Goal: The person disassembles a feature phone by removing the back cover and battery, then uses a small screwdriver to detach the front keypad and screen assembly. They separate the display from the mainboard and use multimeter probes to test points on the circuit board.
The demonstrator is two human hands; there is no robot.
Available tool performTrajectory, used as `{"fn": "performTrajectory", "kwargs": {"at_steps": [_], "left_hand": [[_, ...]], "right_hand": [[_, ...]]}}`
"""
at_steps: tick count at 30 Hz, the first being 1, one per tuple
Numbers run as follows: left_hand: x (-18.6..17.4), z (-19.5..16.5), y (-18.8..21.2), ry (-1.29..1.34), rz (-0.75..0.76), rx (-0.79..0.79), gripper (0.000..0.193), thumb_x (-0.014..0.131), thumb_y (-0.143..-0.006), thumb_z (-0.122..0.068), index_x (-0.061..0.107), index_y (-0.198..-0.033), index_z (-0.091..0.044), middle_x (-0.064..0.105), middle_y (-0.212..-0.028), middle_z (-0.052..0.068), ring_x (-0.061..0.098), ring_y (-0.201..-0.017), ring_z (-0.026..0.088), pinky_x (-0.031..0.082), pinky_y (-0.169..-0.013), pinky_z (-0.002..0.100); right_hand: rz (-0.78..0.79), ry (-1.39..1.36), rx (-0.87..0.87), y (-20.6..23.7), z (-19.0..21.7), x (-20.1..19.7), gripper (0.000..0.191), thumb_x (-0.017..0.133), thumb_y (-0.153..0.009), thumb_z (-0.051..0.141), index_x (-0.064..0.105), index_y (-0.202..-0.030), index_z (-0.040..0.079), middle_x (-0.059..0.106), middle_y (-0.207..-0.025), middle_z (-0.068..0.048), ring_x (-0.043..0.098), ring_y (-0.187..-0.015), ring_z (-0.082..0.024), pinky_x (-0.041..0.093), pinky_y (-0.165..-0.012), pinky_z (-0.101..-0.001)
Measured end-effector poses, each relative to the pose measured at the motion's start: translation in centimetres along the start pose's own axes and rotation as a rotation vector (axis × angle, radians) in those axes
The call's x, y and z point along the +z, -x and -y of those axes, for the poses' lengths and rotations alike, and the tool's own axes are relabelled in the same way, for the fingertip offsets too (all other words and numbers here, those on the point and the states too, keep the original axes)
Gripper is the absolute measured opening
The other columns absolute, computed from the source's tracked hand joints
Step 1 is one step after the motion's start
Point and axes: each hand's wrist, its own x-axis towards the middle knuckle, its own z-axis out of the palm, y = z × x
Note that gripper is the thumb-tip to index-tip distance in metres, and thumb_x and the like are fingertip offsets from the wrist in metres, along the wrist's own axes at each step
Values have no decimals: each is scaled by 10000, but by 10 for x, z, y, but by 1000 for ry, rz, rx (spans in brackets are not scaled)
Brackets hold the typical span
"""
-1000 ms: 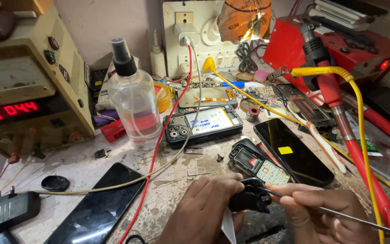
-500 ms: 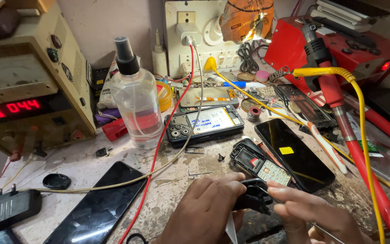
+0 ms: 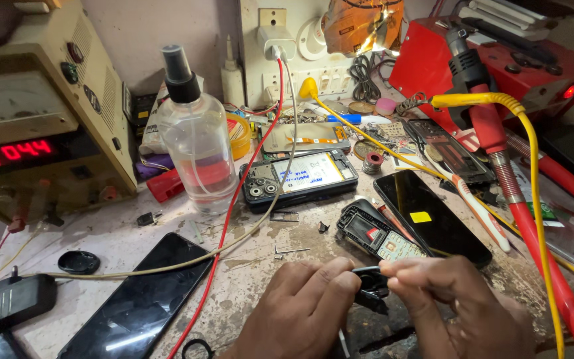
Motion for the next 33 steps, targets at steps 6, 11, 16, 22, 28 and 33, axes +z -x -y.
{"fn": "performTrajectory", "kwargs": {"at_steps": [6,11,16,22,28,33], "left_hand": [[1,6,-1,3,24,-15,258,656,-919,-86,608,-1167,-28,689,-1244,142,657,-1085,285,532,-943,392],[3,8,-1,-20,58,-10,236,674,-916,-76,604,-1139,-43,697,-1261,132,655,-1064,278,525,-932,391],[5,6,-2,8,52,-14,321,685,-851,-66,604,-1159,-29,685,-1255,137,653,-1065,284,520,-935,398],[4,6,-3,27,63,-9,312,698,-871,-53,599,-1166,-42,685,-1249,125,657,-1089,282,516,-948,403],[7,7,-3,51,40,-37,359,712,-822,-27,593,-1161,-48,685,-1244,124,658,-1089,301,520,-951,417],[6,9,-3,82,58,-85,449,742,-758,-51,603,-1186,-43,680,-1233,131,653,-1095,324,522,-964,425]], "right_hand": [[54,-9,-55,-10,-1,4,84,762,-851,106,688,-873,73,828,-876,-51,780,-811,-114,642,-728,-252],[188,-109,-9,-20,-21,3,90,768,-867,89,690,-904,61,774,-827,-35,769,-716,-52,622,-636,-223],[266,-133,1,-26,-28,-3,99,765,-839,71,675,-877,55,760,-782,-15,737,-705,-29,585,-598,-209],[472,-78,117,-35,-38,-11,115,787,-900,102,711,-979,68,757,-782,-19,698,-723,-59,603,-641,-228],[496,-400,170,-34,-47,-12,104,729,-949,46,669,-1034,34,774,-916,-65,732,-857,-90,621,-753,-254],[510,-535,195,-34,-49,-15,135,726,-909,-2,654,-1019,30,796,-980,-104,780,-921,-124,622,-805,-282]]}}
